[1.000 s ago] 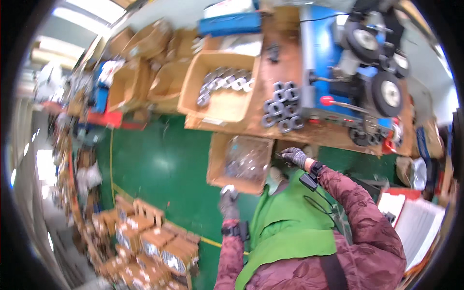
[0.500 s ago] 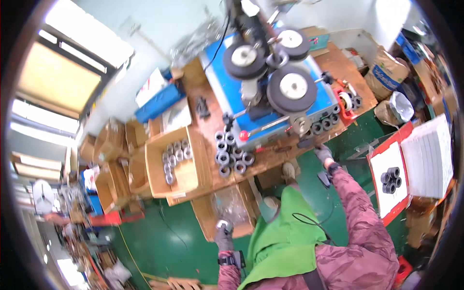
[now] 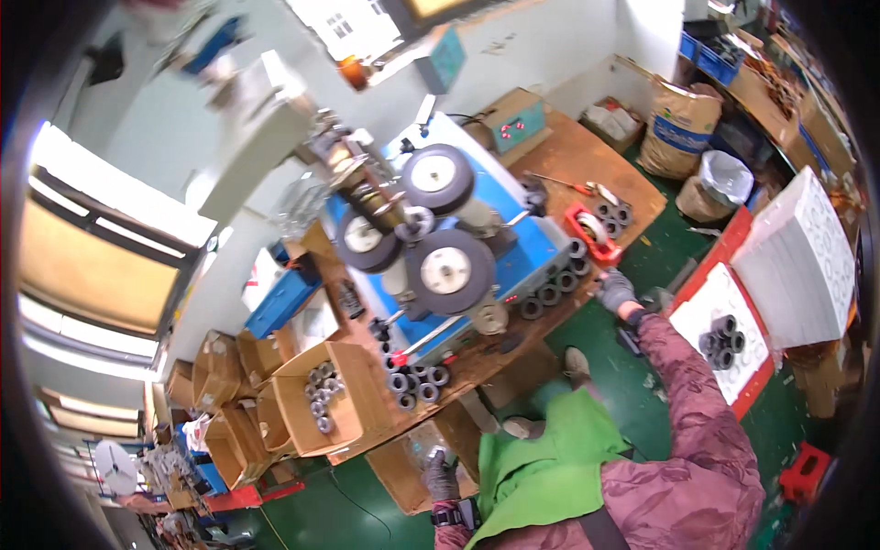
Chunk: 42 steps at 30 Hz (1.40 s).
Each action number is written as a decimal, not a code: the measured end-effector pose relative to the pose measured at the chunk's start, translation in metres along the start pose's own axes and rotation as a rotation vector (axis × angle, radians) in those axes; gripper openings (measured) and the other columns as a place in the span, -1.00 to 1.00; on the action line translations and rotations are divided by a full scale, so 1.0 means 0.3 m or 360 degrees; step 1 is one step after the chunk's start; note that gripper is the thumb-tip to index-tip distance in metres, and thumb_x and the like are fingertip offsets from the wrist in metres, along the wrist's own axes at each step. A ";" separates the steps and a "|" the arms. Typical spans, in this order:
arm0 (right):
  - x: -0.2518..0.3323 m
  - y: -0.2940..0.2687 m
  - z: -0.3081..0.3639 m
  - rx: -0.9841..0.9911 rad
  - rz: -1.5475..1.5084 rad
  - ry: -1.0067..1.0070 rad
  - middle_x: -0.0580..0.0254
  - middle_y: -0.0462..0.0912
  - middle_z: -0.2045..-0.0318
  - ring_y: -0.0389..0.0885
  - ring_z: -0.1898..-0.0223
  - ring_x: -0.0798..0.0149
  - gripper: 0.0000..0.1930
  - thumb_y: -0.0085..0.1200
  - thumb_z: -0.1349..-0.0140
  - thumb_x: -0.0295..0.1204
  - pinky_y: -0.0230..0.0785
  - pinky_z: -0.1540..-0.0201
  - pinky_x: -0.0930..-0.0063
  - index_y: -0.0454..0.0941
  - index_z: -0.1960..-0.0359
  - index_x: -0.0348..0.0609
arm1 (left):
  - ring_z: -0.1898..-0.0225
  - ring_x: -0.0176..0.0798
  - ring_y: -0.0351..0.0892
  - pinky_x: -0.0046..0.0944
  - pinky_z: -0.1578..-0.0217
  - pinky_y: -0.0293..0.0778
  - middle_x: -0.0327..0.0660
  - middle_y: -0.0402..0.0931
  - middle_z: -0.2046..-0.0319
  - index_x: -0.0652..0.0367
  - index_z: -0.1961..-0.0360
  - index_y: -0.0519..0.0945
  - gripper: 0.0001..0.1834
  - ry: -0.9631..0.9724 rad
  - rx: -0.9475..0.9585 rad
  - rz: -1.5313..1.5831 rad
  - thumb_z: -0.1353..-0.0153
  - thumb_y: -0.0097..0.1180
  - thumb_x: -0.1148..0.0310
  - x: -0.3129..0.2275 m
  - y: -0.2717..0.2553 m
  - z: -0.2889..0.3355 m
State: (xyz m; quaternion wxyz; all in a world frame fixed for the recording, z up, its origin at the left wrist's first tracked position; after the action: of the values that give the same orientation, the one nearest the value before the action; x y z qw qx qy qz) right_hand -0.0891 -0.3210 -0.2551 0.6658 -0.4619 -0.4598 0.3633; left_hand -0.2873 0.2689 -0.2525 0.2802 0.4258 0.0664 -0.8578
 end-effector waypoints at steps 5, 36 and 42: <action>-0.149 -0.045 -0.101 -0.0201 -0.0375 0.0209 0.03 0.46 0.25 0.48 0.20 0.02 -0.74 0.05 0.08 -0.37 0.36 0.14 0.26 0.51 0.28 -0.08 | 0.24 -0.17 0.40 -0.08 0.25 0.49 -0.19 0.38 0.27 0.20 0.18 0.41 -0.67 -0.0032 0.0032 -0.0058 -0.05 0.12 0.29 0.048 0.193 0.025; -0.450 0.038 -0.054 0.0541 -0.1657 0.0738 0.36 0.49 0.68 0.38 0.73 0.49 -0.79 0.03 -0.06 -0.39 0.24 0.68 0.57 0.54 0.24 -0.05 | 0.22 -0.29 0.47 -0.30 0.20 0.43 -0.20 0.48 0.24 0.32 0.11 0.47 -0.63 -0.0186 0.0189 -0.0474 -0.02 0.11 0.43 0.025 0.918 0.228; -0.495 0.216 -0.151 0.0608 -0.1281 0.0477 0.20 0.55 0.59 0.50 0.62 0.30 -0.78 -0.01 -0.05 -0.35 0.35 0.50 0.40 0.55 0.27 -0.05 | 0.22 -0.22 0.47 -0.23 0.17 0.47 -0.18 0.44 0.22 0.31 0.04 0.40 -0.57 -0.0160 0.0255 -0.0565 -0.03 0.11 0.41 0.035 0.903 0.214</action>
State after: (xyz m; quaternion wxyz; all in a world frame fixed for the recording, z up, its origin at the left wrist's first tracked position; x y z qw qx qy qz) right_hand -0.0964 -0.4487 -0.3645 0.8859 -0.1635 -0.4260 0.0837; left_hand -0.1913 0.0159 -0.1865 0.0927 0.3850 0.0578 -0.9164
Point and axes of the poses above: each hand's wrist, its own z-axis away from the middle knuckle, its own y-axis out of the palm, x = y × z, the point moved 6 cm from there along -z, towards the middle knuckle
